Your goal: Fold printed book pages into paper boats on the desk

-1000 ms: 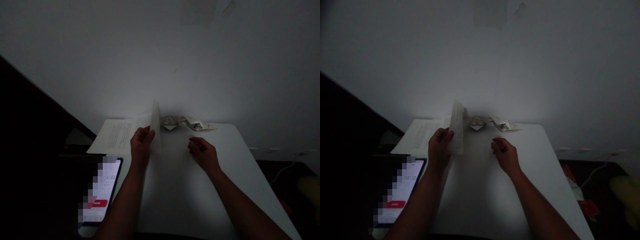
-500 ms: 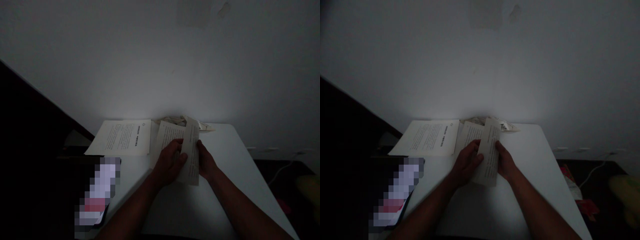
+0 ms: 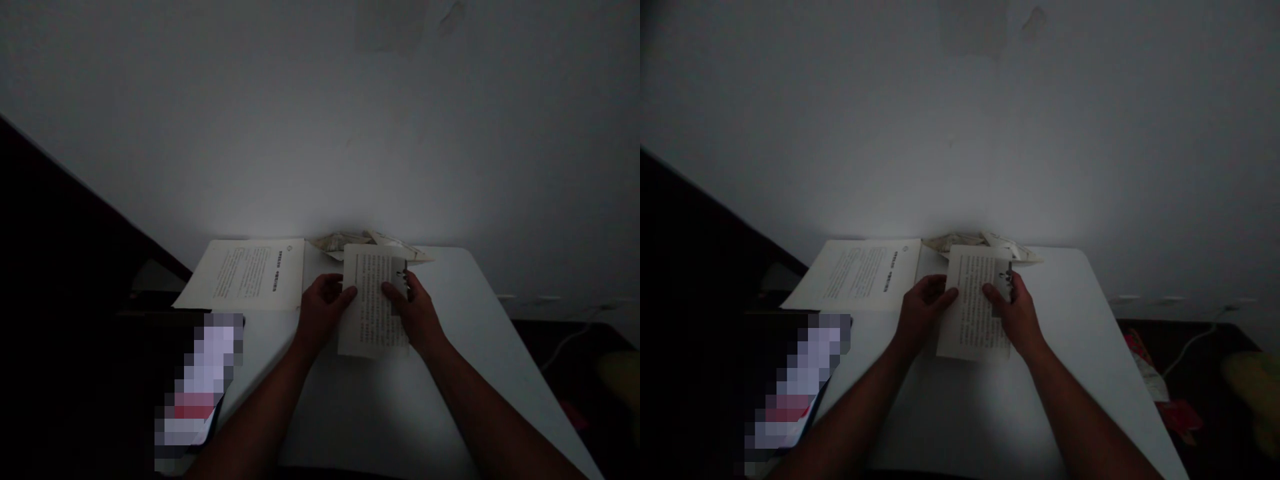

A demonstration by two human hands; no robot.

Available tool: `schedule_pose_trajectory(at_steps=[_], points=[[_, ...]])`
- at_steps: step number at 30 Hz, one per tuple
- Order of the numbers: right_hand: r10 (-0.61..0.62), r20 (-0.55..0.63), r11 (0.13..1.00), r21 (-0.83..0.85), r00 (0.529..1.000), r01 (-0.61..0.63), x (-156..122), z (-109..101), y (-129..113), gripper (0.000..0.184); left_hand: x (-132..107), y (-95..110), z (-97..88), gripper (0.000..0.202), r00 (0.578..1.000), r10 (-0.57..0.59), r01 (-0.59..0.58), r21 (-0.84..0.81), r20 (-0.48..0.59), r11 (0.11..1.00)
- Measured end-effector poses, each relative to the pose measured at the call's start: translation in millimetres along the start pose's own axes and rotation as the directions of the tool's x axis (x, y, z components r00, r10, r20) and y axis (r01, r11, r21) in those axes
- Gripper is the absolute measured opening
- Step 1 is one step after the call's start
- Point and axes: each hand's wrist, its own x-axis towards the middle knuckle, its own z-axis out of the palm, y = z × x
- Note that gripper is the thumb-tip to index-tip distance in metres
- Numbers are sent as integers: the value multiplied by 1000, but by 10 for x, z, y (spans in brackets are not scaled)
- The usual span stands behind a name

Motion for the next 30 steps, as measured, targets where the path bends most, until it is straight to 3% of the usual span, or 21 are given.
schedule_pose_trajectory(at_steps=[3,6,9,12,14,19,22,26,30], points=[[4,11,994,-113,1000,-3,-10,0,-9,50,27,-25,-3,29,999,-49,49,46,-14,998],[21,44,979,-203,999,-12,-6,-29,-19,50,39,-42,-30,27,999,-52,53,119,-11,991],[30,52,955,-298,998,-13,4,-79,-16,55,35,-53,-56,26,1000,0,-1,268,1,963],[25,19,917,-399,1000,-15,5,-123,-14,64,22,-52,-68,24,996,93,-87,486,11,870],[35,19,910,-413,999,-24,-2,-139,-24,67,15,-50,-70,22,992,120,-115,542,26,832],[14,85,972,-233,996,6,-24,-135,-46,63,21,-65,-66,24,995,81,-98,332,65,938],[-11,90,989,-147,996,24,-27,-118,-19,60,26,-65,-60,28,998,62,-65,210,24,976],[-6,111,996,-92,994,17,-24,-100,26,61,24,-41,-50,28,996,67,-57,166,-57,984],[-5,113,997,-81,994,14,-15,-95,45,64,20,-29,-41,26,997,52,-42,146,-64,988]])
